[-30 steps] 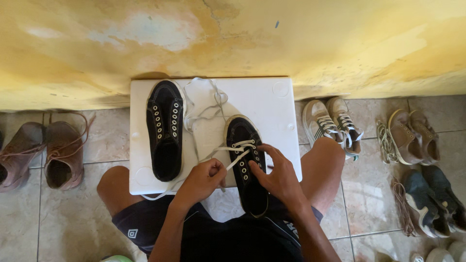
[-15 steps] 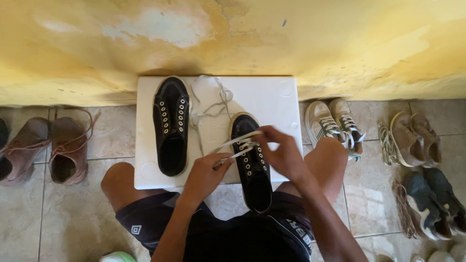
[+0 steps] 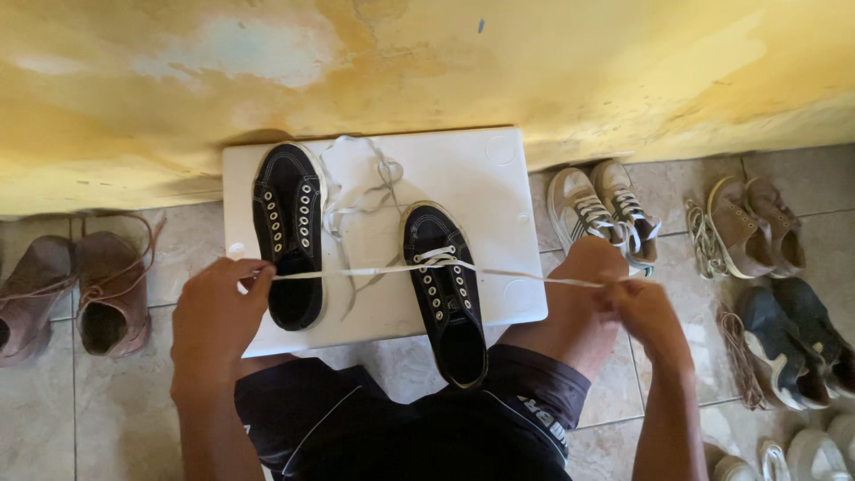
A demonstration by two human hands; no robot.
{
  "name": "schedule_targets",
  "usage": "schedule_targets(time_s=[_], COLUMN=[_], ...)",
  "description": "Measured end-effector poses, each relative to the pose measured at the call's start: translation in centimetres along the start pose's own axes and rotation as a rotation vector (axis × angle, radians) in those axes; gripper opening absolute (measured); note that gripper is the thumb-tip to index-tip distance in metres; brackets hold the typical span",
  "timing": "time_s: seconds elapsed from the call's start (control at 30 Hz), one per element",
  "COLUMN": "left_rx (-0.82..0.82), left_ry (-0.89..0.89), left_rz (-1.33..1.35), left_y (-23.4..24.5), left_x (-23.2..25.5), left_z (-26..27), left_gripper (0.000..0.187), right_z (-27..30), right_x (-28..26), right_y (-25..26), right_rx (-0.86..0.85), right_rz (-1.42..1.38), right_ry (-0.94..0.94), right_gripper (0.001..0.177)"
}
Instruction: The person sits on the floor and laces a black sneaker placed on a white plastic stool. They thread the white laces through the eyelets, pull them tight, and tie a knot.
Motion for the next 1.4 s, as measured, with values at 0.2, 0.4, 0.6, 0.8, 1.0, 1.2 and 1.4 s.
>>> schedule_targets(time_s=[0.2,0.4,0.6,0.8,1.0,1.2,1.4], left_rx=[0.156,-0.012,-0.003,-0.116,-0.251,-0.731,-0.995], left_ry=[-0.295,-0.599,-0.787,-0.818,-0.799,-0.775,-0.756], left_rz=[0.21,0.397,0.398,0.121,0.277,0.45,0.527], left_y=[-2.7,-8.3,-12.2,-14.9,-14.3,-12.0,-9.2], left_x=[3.7,10.5,14.0,15.6,15.3,15.9,17.8], left_z=[1.5,1.0,-0.4,-2.0,-2.0,-4.1,-5.9], left_gripper=[0.02,0.014,0.014,0.012,0.016,0.031,0.04], right_z=[3.5,3.0,2.4,3.7,3.7,3.2,3.7], right_x=[-5.2,-10.7,-10.6,-11.3,-11.0,-10.9,-12.4], right_y=[-5.6,-14.0,-14.2,-10.9,-7.7,-6.4,-6.1], right_rx=[0.059,0.06,0.062,0.07,0.093,0.113,0.229], right_rz=[0.533,0.511,0.642,0.743,0.928,0.999,0.899], right_ry=[0.136,0.95,0.983,1.042,1.18,1.395,1.41], right_gripper=[0.029,0.034,0.011,0.033,0.041,0.041,0.039])
Point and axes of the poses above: each hand's wrist, its own z-axis away from the middle knuckle, its own y-axis out of the back of the hand, x = y × z, the point moved 1 cm from there along -z, towards the middle knuckle, and after that the axes turned 5 degrees about -x, right-handed, at the moved point
